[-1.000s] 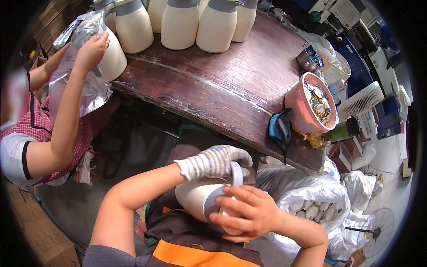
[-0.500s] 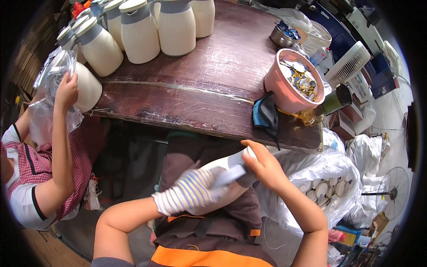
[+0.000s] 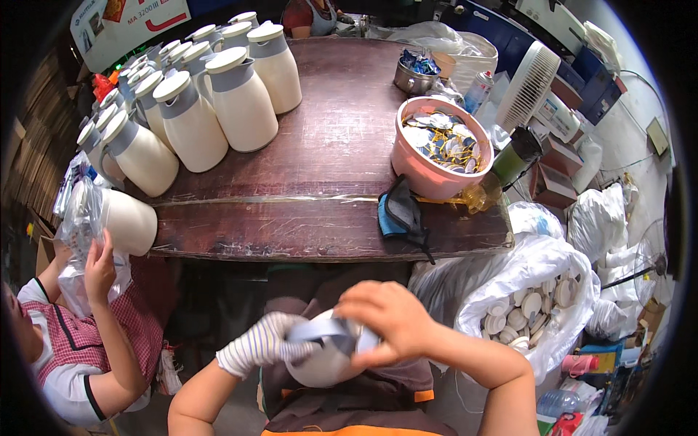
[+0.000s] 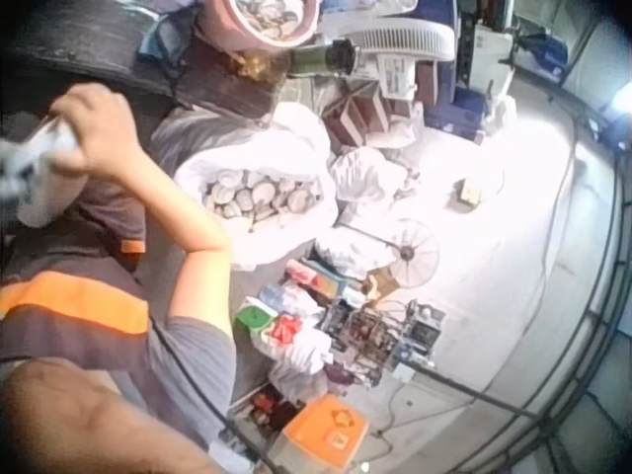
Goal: The person assembles white kettles by inserting a white cap into the spout and securing it with a rubber band. They handle each kettle one at a time, placing the finished units on a table. Another worker is visible in the background packaging similar kettles.
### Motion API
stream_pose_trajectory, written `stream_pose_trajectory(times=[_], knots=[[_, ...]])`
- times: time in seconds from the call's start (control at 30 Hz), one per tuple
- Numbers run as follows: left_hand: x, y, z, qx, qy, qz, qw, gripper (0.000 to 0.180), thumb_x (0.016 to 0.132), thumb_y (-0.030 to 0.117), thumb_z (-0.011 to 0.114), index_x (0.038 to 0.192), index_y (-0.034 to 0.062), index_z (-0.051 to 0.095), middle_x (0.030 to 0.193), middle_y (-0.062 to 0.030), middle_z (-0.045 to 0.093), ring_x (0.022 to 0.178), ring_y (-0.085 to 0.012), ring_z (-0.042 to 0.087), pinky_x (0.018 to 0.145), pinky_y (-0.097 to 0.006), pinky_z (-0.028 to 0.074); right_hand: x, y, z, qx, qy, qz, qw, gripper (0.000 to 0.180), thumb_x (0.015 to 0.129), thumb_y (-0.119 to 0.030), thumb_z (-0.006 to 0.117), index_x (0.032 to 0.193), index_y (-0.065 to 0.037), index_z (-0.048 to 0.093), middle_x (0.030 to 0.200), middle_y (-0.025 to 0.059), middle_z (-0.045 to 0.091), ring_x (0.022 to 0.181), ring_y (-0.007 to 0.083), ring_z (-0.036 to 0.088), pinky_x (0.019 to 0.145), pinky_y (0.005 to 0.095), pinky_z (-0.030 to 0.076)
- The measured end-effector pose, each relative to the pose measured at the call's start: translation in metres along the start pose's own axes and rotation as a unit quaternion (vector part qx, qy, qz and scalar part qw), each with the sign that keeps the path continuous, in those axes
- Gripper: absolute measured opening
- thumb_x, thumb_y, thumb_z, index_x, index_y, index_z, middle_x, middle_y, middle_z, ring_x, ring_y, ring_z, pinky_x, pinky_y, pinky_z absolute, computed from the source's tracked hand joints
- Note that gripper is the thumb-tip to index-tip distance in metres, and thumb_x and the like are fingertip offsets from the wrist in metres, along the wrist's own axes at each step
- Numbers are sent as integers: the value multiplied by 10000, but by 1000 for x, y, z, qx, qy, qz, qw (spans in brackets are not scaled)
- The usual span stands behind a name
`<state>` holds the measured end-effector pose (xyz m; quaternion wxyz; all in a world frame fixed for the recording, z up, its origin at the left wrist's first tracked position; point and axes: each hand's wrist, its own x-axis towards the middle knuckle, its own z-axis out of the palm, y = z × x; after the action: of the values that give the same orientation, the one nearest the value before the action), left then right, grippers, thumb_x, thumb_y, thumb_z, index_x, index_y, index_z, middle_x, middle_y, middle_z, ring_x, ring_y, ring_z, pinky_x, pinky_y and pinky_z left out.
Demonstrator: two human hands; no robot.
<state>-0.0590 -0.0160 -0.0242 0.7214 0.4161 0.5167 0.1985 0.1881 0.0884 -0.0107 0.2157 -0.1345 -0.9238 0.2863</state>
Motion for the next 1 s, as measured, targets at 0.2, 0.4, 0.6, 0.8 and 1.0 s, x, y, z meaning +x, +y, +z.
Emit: stream_pose_trajectory(times=[0.2,0.4,0.6,0.8,1.0], knots=[[13,19,52,-139,-14,53,989,237,838,181,718,1007,21,672,709,-15,598,572,-92,537,539,-233,429,16,29,-8,74,-65,120,988,584,810,-486,650,1213,-68,587,1216,147,569,1145,315,539,983,411,412],[14,22,51,-266,94,49,958,261,863,215,685,1011,2,654,637,-14,548,506,-91,499,510,-236,419,65,131,-99,-76,267,253,927,218,894,-187,566,1004,-29,667,1036,148,637,959,301,614,862,386,464],[26,17,46,-285,114,91,947,223,898,206,659,1020,19,661,609,-13,568,530,-88,536,522,-237,431,97,203,-123,-382,116,458,794,351,821,-341,637,1108,-143,675,1157,132,628,1103,286,586,916,425,468],[32,17,33,-351,120,88,924,254,891,197,665,1044,-4,637,588,-24,554,508,-101,524,513,-250,435,101,220,-134,-268,286,393,832,272,821,-291,652,984,-76,686,1024,115,680,972,301,639,839,411,485],[34,13,26,-351,129,154,914,300,927,257,615,1059,-12,598,601,-32,551,534,-117,539,514,-257,438,66,214,-155,62,419,386,820,273,904,-219,623,1044,15,621,892,82,673,662,140,671,614,266,488]])
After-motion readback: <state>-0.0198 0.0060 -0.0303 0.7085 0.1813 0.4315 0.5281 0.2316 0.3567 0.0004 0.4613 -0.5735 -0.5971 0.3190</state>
